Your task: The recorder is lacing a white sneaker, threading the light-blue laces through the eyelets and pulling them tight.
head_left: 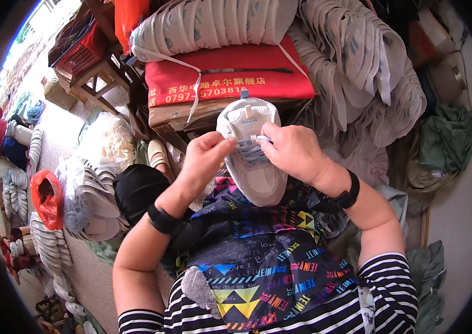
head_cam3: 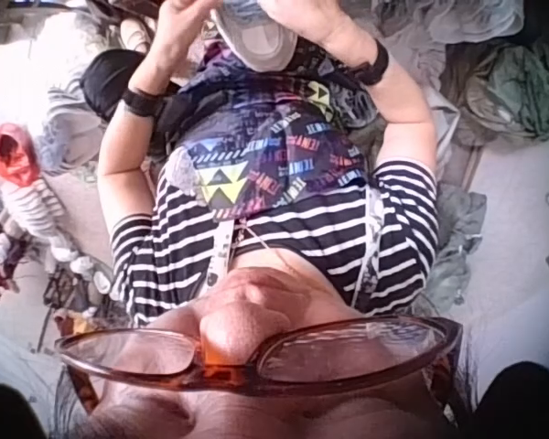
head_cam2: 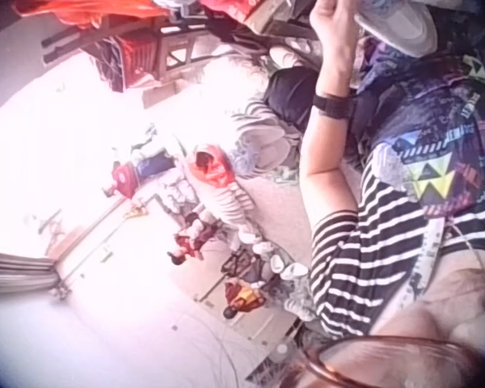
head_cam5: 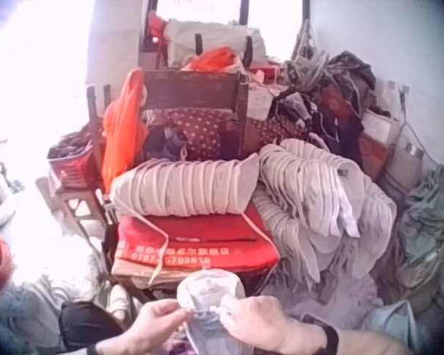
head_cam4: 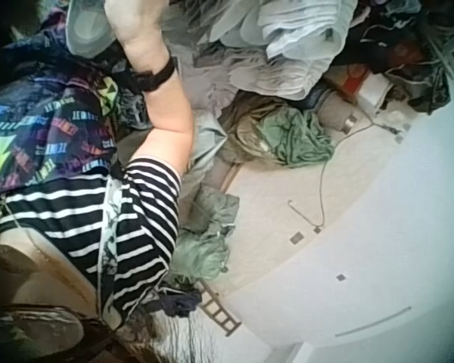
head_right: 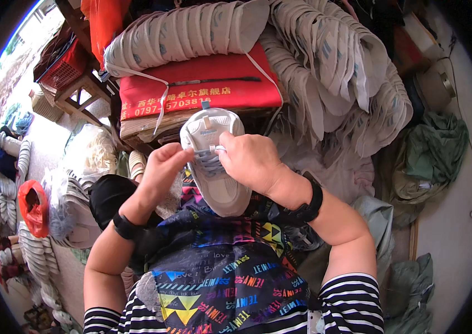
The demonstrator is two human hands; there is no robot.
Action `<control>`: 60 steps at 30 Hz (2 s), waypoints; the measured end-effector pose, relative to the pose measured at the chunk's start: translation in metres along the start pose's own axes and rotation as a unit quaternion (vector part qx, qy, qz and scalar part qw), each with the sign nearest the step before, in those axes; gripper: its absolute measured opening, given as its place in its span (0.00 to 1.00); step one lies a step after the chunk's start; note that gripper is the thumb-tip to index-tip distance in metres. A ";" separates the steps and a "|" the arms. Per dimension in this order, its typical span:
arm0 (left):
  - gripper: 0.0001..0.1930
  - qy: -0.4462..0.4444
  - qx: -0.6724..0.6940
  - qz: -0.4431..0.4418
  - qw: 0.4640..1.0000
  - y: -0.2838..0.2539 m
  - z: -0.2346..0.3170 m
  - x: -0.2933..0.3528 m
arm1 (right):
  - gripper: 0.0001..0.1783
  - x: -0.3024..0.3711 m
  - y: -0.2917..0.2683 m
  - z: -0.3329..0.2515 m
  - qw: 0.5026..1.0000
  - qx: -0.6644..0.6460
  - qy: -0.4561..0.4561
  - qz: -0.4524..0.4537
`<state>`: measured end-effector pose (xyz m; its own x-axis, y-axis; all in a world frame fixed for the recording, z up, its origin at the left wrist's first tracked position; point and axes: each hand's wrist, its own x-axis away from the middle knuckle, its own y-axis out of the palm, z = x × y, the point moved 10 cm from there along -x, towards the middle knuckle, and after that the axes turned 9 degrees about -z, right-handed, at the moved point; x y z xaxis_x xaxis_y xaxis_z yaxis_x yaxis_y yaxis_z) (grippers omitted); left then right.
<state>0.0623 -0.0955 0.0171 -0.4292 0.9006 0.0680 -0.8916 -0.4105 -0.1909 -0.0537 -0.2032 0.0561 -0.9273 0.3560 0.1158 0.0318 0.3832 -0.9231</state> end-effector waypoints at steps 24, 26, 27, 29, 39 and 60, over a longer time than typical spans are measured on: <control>0.12 -0.020 0.303 -0.105 0.947 -0.067 -0.026 0.015 | 0.04 0.031 -0.042 0.034 0.967 0.150 -0.063 0.197; 0.12 -0.014 0.427 -0.040 0.903 -0.090 -0.033 0.017 | 0.04 0.029 -0.041 0.051 0.976 0.081 -0.013 0.199; 0.12 0.004 0.475 -0.013 0.880 -0.105 -0.036 0.019 | 0.04 0.029 -0.041 0.065 0.979 0.014 0.038 0.199; 0.11 0.012 0.566 -0.057 0.823 -0.112 -0.032 0.018 | 0.04 0.024 -0.037 0.083 0.979 -0.094 0.087 0.158; 0.10 0.046 0.714 0.327 0.617 -0.279 -0.149 0.098 | 0.07 0.097 -0.079 0.233 0.603 -0.697 0.048 0.385; 0.17 0.065 0.089 0.082 0.990 -0.044 -0.002 0.023 | 0.08 0.021 0.001 0.059 0.791 -0.609 -0.022 0.052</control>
<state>0.0924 -0.0562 0.0250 -0.5586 0.8257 -0.0789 -0.8277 -0.5611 -0.0117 -0.0952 -0.2461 0.0359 -0.9069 0.4207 0.0249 0.4207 0.9001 0.1136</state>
